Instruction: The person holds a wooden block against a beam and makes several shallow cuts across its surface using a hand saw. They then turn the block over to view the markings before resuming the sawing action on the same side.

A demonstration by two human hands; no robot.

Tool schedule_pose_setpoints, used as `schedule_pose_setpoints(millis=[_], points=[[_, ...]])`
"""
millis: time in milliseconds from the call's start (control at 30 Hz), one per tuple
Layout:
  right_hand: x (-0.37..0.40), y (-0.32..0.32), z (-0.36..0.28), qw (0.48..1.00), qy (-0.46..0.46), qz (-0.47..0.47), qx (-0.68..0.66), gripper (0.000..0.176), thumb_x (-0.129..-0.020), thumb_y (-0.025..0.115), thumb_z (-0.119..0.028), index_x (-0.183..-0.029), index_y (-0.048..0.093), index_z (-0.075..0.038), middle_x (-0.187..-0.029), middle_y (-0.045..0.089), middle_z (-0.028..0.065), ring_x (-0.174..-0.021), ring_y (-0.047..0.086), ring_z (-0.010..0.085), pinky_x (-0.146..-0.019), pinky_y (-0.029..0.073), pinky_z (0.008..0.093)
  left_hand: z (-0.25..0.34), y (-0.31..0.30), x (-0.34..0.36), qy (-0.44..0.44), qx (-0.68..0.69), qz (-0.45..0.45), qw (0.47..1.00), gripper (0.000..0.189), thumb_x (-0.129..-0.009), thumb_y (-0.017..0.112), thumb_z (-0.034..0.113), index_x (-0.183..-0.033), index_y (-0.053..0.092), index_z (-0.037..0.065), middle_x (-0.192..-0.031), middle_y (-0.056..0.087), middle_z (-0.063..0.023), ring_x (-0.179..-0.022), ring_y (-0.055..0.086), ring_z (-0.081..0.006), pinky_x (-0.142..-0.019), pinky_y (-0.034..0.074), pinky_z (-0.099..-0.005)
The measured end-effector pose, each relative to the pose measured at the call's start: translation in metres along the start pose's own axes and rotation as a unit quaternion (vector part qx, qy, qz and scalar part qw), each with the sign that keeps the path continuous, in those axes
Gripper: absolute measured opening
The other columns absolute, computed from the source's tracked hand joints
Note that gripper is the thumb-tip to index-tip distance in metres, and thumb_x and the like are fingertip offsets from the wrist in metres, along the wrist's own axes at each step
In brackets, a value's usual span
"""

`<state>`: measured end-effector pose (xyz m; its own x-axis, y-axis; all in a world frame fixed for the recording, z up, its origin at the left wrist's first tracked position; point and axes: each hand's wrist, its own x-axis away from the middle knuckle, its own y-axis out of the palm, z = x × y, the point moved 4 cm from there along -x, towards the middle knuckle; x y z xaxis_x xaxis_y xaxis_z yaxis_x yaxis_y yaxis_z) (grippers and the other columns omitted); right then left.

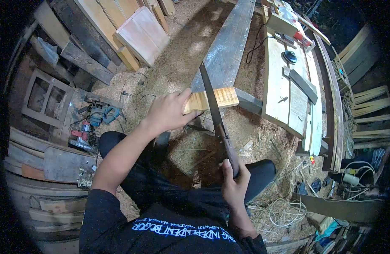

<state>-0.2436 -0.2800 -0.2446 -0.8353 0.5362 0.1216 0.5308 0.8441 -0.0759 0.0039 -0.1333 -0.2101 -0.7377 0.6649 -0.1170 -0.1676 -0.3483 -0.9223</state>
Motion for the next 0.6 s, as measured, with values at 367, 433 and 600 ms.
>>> schedule_pose_setpoints(millis=[367,433,600], points=[[0.001,0.002,-0.021,0.992,-0.022,-0.122,-0.033,0.024,-0.105,0.066,-0.022,-0.105,0.066,0.002,-0.078,0.063,0.0025,-0.065,0.057,0.0087,-0.059,0.045,0.0249,-0.005,0.001,0.002,0.057,-0.012,0.057,0.997,0.053,-0.089,0.076,0.05,-0.119,0.064,0.008,-0.096,0.075,-0.0194,-0.089,0.076,-0.0405,-0.077,0.062,-0.0518],[-0.001,0.004,-0.019,0.992,-0.017,-0.113,-0.05,0.029,-0.108,0.062,-0.027,-0.099,0.066,0.0,-0.068,0.059,0.001,-0.059,0.053,0.008,-0.055,0.041,0.0242,-0.008,0.005,0.002,0.059,-0.002,0.068,0.996,0.054,-0.088,0.076,0.05,-0.12,0.065,0.008,-0.098,0.075,-0.0194,-0.09,0.076,-0.0398,-0.079,0.062,-0.0514],[0.001,0.008,-0.013,0.99,0.002,-0.14,-0.009,0.047,-0.113,0.048,-0.035,-0.077,0.05,-0.005,-0.059,0.047,0.0026,-0.049,0.041,0.0108,-0.046,0.032,0.0307,-0.011,0.008,0.002,0.061,0.008,0.075,0.995,0.06,-0.089,0.076,0.052,-0.125,0.068,0.005,-0.104,0.075,-0.02,-0.095,0.076,-0.0379,-0.083,0.061,-0.0493]])
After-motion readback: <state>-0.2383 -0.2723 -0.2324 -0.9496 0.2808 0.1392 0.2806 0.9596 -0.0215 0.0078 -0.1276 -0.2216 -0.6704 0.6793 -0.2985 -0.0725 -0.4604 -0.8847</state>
